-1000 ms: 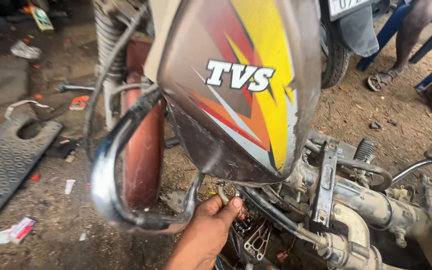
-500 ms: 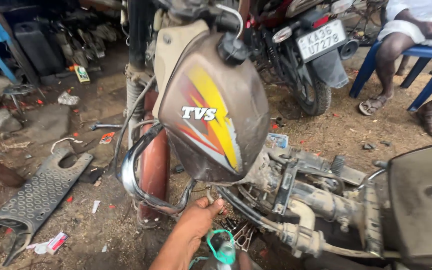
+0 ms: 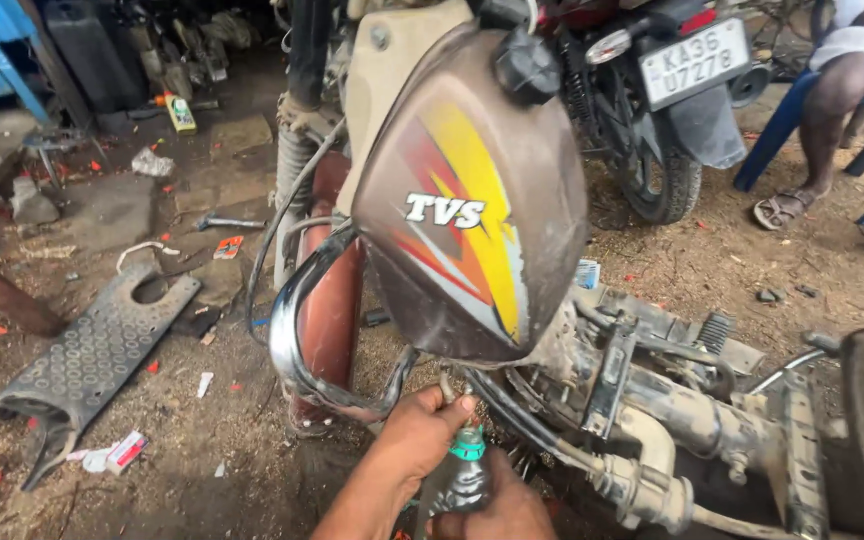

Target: Draining or flushing fuel from a motorcycle carburetor/fuel line into plastic bottles.

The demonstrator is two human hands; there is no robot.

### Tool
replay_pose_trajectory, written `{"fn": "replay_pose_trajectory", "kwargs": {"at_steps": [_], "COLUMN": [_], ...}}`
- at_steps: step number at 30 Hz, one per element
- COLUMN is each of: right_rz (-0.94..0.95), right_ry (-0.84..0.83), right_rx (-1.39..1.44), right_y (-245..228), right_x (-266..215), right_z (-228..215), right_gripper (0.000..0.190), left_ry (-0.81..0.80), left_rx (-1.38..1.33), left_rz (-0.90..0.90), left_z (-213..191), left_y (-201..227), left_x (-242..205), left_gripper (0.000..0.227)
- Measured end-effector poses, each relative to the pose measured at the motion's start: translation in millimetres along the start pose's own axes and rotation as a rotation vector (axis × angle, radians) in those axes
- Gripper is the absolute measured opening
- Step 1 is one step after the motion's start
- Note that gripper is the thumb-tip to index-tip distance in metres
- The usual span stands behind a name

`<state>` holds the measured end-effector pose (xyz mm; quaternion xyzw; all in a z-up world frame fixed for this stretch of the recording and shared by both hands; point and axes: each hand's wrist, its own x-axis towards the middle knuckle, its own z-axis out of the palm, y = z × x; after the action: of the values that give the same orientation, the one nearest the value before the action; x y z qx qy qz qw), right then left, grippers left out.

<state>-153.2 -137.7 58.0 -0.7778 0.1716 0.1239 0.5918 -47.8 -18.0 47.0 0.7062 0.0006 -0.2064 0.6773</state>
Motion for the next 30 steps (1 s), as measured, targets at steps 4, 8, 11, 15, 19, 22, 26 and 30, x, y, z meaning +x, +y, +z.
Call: {"fn": "replay_pose_trajectory", "kwargs": {"at_steps": [4,8,11,15,19,22,26,30], "right_rz": [0.014,-0.006,-0.003,0.05,0.07,0.082,0.039,0.027], "right_ry": [-0.001,0.03,0.028,0.02,-0.008,0.01,-0.004,-0.054], "right_rx": [-0.184,-0.249,-0.242,-0.26,-0.297,-0.329,-0.347,-0.408], "right_y": [-5,-7,-8,-20,-25,-28,-27,-29], "right_x": [9,14,13,6,6,7,12,14], "right_z": [1,-4,-6,-11,-17,-19,-23,-27], "right_gripper": [0.091,0.093,0.092,0.089,0.089,0.095,0.098,0.105], "left_ry": [-0.022,-0.047,-0.044,-0.03,-0.017,0.003,0.008,0.022], "left_rx": [-0.011,-0.047,-0.023,0.033,0.052,0.025,-0.026,-0.072], "left_rz": [0.025,0.025,0.019,0.038,0.043,0.014,0.019,0.045], "left_z": [-2,0,-1,-1,2,4,6,8], "left_y": [0,3,6,4,14,15,6,8], "left_x": [-1,-1,-4,-3,-10,-10,-1,-1], "left_gripper": [0.02,0.019,0.021,0.023,0.023,0.021,0.018,0.013]}}
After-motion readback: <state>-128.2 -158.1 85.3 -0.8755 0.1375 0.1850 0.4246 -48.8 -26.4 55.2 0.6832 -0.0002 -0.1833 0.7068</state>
